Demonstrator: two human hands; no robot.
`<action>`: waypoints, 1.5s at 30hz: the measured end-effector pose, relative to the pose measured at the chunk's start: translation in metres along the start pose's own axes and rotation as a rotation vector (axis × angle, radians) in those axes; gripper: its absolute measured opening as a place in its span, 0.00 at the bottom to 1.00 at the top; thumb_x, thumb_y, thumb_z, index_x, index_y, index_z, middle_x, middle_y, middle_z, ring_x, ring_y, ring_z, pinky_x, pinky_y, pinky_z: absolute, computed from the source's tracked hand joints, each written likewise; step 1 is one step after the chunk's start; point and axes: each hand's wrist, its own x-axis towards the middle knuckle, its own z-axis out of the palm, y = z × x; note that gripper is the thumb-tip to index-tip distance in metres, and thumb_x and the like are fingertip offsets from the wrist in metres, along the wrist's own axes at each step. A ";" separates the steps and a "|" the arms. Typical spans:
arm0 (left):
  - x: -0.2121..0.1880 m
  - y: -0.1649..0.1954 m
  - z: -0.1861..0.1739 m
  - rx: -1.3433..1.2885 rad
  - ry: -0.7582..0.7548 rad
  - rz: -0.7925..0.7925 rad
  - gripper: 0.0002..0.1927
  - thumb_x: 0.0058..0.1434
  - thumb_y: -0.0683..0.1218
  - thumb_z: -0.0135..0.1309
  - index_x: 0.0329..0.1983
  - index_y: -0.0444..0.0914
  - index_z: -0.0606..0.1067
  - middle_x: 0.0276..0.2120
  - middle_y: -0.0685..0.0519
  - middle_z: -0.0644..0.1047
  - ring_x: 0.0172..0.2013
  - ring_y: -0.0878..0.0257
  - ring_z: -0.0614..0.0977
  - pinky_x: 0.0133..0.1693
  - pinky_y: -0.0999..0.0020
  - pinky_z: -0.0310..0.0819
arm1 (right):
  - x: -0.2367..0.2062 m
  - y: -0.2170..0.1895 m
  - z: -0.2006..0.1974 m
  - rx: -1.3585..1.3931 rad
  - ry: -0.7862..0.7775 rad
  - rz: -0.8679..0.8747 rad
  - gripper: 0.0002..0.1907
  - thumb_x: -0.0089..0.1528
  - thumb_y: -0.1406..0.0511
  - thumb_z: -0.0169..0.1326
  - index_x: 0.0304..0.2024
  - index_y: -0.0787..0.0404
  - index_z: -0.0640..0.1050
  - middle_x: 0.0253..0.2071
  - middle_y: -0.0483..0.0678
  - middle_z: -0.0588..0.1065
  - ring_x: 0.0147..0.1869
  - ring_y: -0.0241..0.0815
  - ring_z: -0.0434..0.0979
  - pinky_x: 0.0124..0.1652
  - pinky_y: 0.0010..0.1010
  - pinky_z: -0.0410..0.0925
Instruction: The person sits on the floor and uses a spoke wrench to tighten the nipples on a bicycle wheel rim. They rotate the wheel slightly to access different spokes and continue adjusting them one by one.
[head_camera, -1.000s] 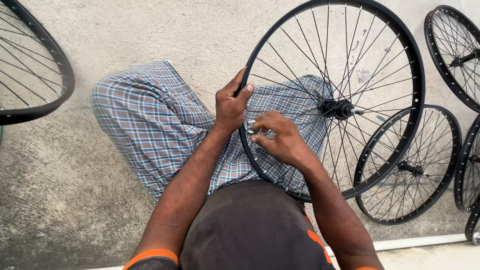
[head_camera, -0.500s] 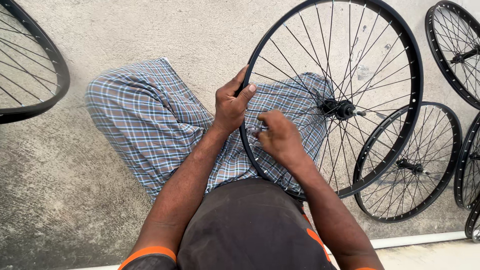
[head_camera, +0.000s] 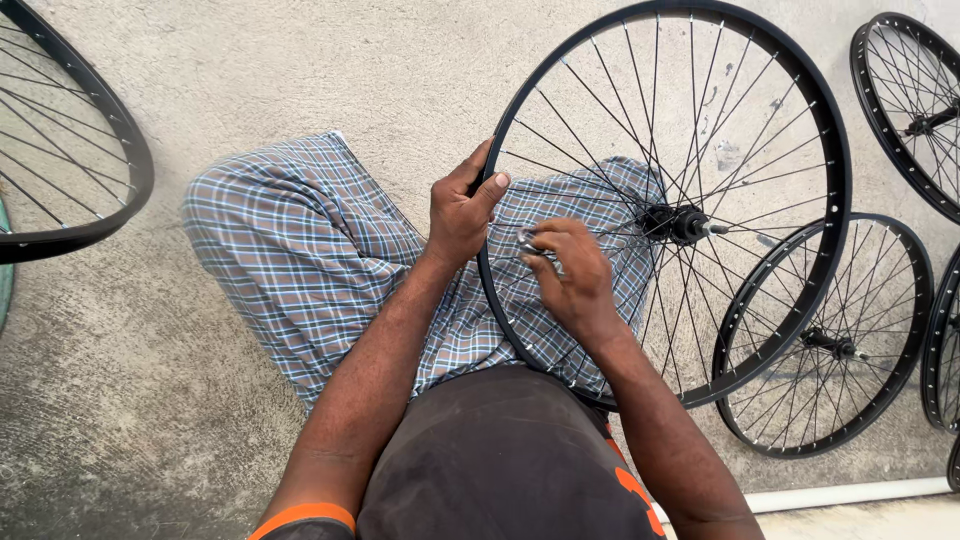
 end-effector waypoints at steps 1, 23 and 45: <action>0.005 0.001 -0.001 -0.043 -0.002 -0.045 0.27 0.70 0.47 0.57 0.69 0.32 0.70 0.29 0.59 0.74 0.25 0.75 0.71 0.26 0.78 0.69 | -0.001 0.000 -0.001 0.012 0.052 -0.030 0.10 0.61 0.71 0.65 0.42 0.65 0.77 0.50 0.54 0.76 0.53 0.47 0.81 0.48 0.34 0.77; -0.018 -0.027 -0.010 -0.082 0.065 -0.099 0.25 0.75 0.53 0.48 0.69 0.34 0.70 0.28 0.54 0.78 0.20 0.76 0.73 0.20 0.80 0.69 | 0.016 0.008 0.008 0.073 -0.200 -0.248 0.07 0.64 0.61 0.56 0.41 0.56 0.79 0.44 0.53 0.81 0.47 0.50 0.84 0.45 0.44 0.73; -0.020 -0.022 -0.017 -0.049 0.058 -0.080 0.27 0.75 0.54 0.51 0.70 0.34 0.70 0.30 0.52 0.79 0.21 0.75 0.73 0.21 0.79 0.69 | 0.020 0.004 0.046 -0.287 -0.504 0.225 0.08 0.56 0.65 0.60 0.37 0.60 0.79 0.32 0.53 0.81 0.38 0.54 0.82 0.40 0.45 0.74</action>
